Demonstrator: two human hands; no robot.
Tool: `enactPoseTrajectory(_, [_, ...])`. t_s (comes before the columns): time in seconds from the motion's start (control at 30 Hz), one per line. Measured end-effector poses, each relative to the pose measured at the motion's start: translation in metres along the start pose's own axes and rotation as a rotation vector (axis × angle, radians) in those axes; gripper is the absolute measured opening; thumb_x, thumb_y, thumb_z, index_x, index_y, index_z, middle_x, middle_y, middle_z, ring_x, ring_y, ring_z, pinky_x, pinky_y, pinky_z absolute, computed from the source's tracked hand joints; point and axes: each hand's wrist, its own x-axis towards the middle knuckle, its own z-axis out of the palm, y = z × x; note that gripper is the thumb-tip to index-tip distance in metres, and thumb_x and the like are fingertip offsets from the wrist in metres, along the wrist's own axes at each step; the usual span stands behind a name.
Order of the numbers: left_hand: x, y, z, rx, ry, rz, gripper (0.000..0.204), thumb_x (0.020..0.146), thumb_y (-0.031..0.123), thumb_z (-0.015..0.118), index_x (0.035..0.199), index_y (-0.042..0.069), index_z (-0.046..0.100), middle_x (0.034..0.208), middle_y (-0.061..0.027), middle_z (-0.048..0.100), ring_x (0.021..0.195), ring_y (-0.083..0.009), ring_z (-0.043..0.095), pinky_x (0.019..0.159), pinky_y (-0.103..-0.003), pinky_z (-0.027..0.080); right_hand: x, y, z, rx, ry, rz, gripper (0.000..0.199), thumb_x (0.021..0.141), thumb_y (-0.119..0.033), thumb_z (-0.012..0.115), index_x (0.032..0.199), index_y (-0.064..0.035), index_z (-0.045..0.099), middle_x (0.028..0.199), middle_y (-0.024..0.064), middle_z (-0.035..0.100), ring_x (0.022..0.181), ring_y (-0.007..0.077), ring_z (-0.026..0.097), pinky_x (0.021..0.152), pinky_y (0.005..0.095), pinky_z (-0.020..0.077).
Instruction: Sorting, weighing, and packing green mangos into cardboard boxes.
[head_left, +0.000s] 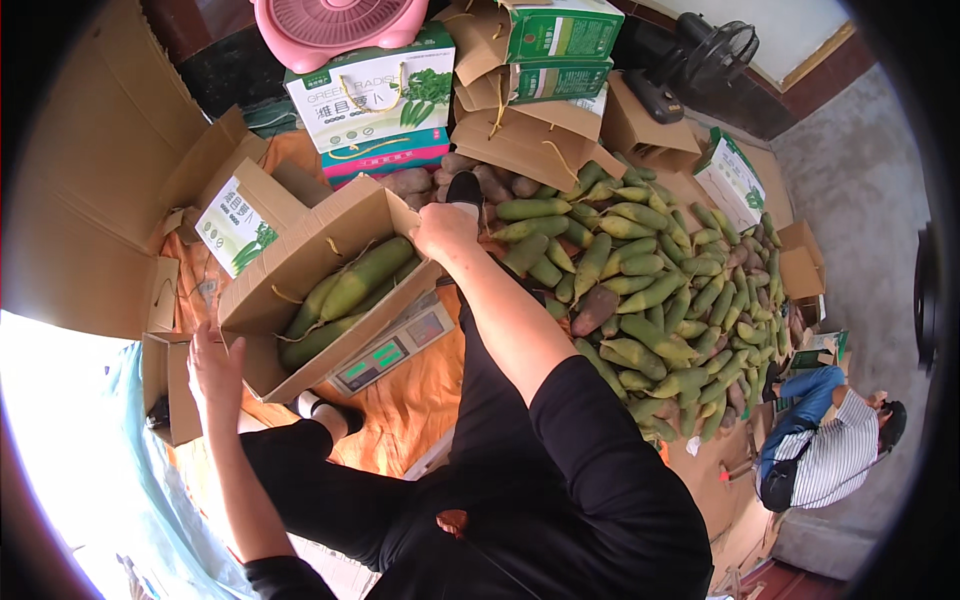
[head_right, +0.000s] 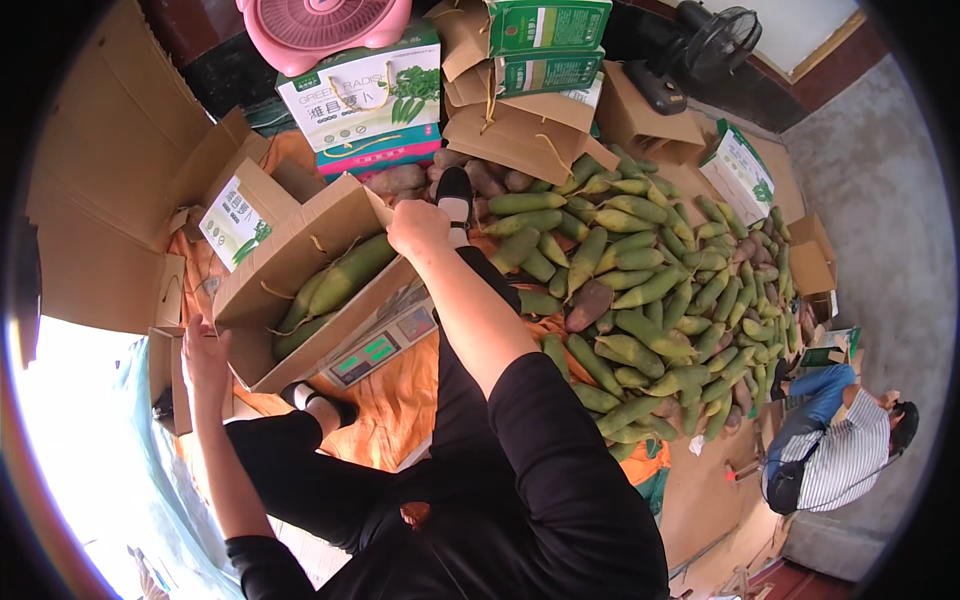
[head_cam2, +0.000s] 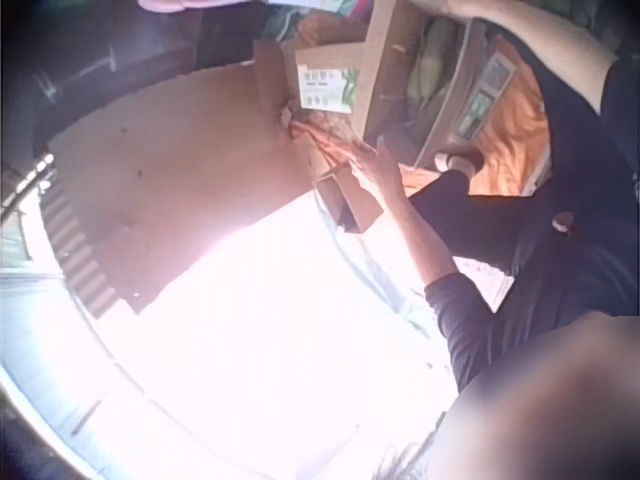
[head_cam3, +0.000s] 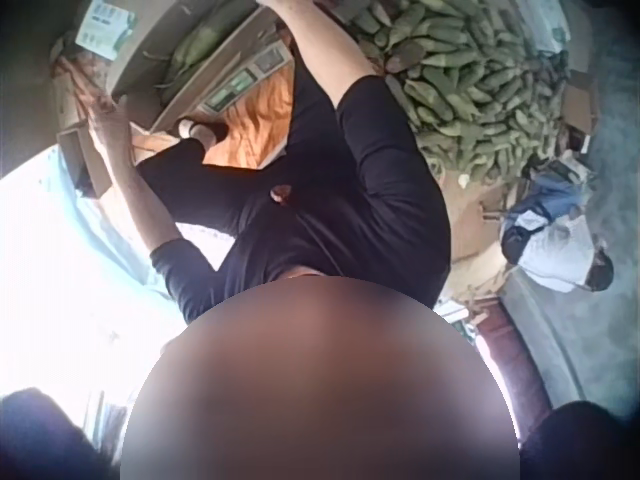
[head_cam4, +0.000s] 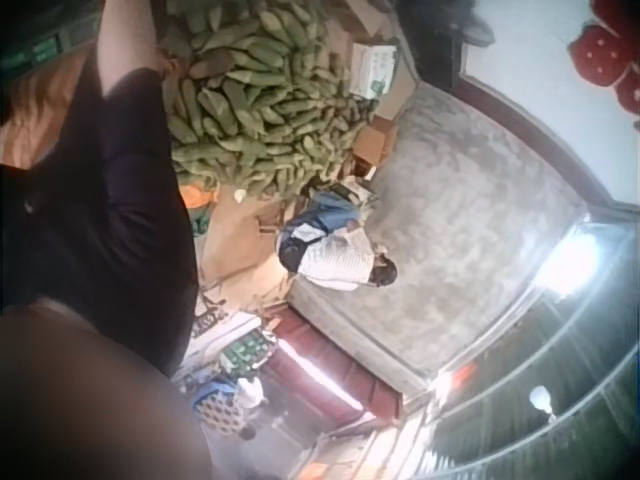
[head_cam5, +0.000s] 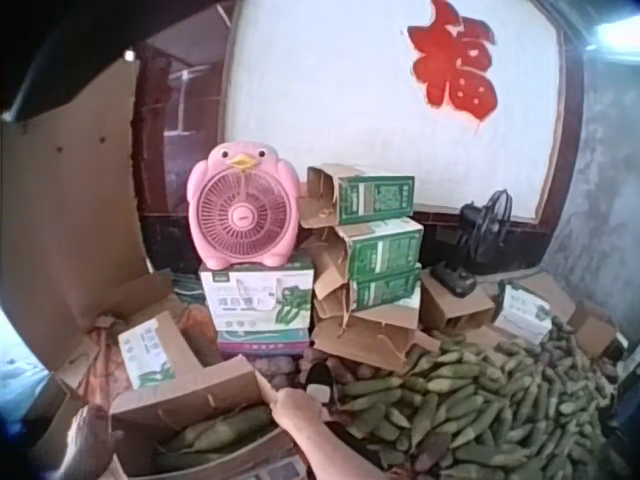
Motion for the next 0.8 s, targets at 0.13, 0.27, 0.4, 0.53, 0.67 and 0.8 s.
enactPoseTrajectory(0.13, [0.022, -0.063, 0.001, 0.049, -0.301, -0.072, 0.041, 0.08, 0.034, 0.072, 0.101, 0.001, 0.063, 0.088, -0.0173, 0.064, 0.085, -0.0342, 0.063, 0.075, -0.044, 0.049, 0.003, 0.002, -0.003, -0.015, 0.051, -0.067, 0.039, 0.08, -0.045, 0.063, 0.091, -0.0088, 0.072, 0.09, 0.0137, 0.07, 0.089, 0.0326, 0.067, 0.08, 0.042, 0.0517])
enactPoseTrajectory(0.27, [0.03, -0.075, 0.014, -0.057, -0.478, -0.105, 0.05, 0.083, 0.046, 0.063, 0.081, -0.004, 0.069, 0.067, -0.0191, 0.065, 0.067, -0.0309, 0.065, 0.069, -0.041, 0.049, -0.002, -0.001, -0.023, -0.061, -0.066, 0.001, 0.043, 0.085, -0.046, 0.059, 0.104, -0.0087, 0.07, 0.106, 0.0157, 0.068, 0.102, 0.0318, 0.064, 0.088, 0.0439, 0.0506])
enactPoseTrajectory(0.4, [0.029, -0.054, 0.025, -0.213, -0.61, -0.154, 0.048, 0.082, 0.044, 0.064, 0.085, -0.004, 0.069, 0.07, -0.0172, 0.067, 0.069, -0.0294, 0.066, 0.072, -0.041, 0.05, 0.0, -0.004, -0.02, -0.147, -0.054, -0.008, 0.044, 0.086, -0.046, 0.057, 0.096, -0.0058, 0.072, 0.096, 0.016, 0.07, 0.094, 0.0295, 0.067, 0.083, 0.0396, 0.0497])
enactPoseTrajectory(0.53, [0.037, -0.066, 0.039, -0.089, -0.595, -0.17, 0.047, 0.081, 0.044, 0.064, 0.09, -0.002, 0.07, 0.08, -0.0193, 0.069, 0.081, -0.0325, 0.068, 0.08, -0.044, 0.051, 0.0, -0.014, -0.02, -0.18, -0.05, -0.029, 0.041, 0.088, -0.042, 0.055, 0.098, -0.0053, 0.071, 0.1, 0.0176, 0.069, 0.096, 0.0327, 0.066, 0.084, 0.0437, 0.0503])
enactPoseTrajectory(0.67, [0.034, -0.072, 0.054, 0.085, -0.421, -0.166, 0.045, 0.082, 0.042, 0.064, 0.091, -0.002, 0.07, 0.091, -0.0216, 0.069, 0.091, -0.0355, 0.066, 0.084, -0.046, 0.05, -0.002, -0.015, -0.019, -0.221, -0.016, -0.087, 0.04, 0.089, -0.041, 0.055, 0.097, -0.0048, 0.071, 0.098, 0.018, 0.069, 0.096, 0.0341, 0.065, 0.083, 0.0458, 0.0505])
enactPoseTrajectory(0.8, [0.034, -0.077, 0.056, 0.04, -0.452, -0.219, 0.043, 0.082, 0.042, 0.065, 0.092, 0.001, 0.07, 0.096, -0.0221, 0.068, 0.094, -0.036, 0.066, 0.085, -0.045, 0.051, -0.009, -0.022, -0.021, -0.24, 0.0, -0.06, 0.037, 0.088, -0.04, 0.056, 0.096, -0.007, 0.071, 0.097, 0.018, 0.068, 0.096, 0.0343, 0.065, 0.083, 0.0456, 0.0503])
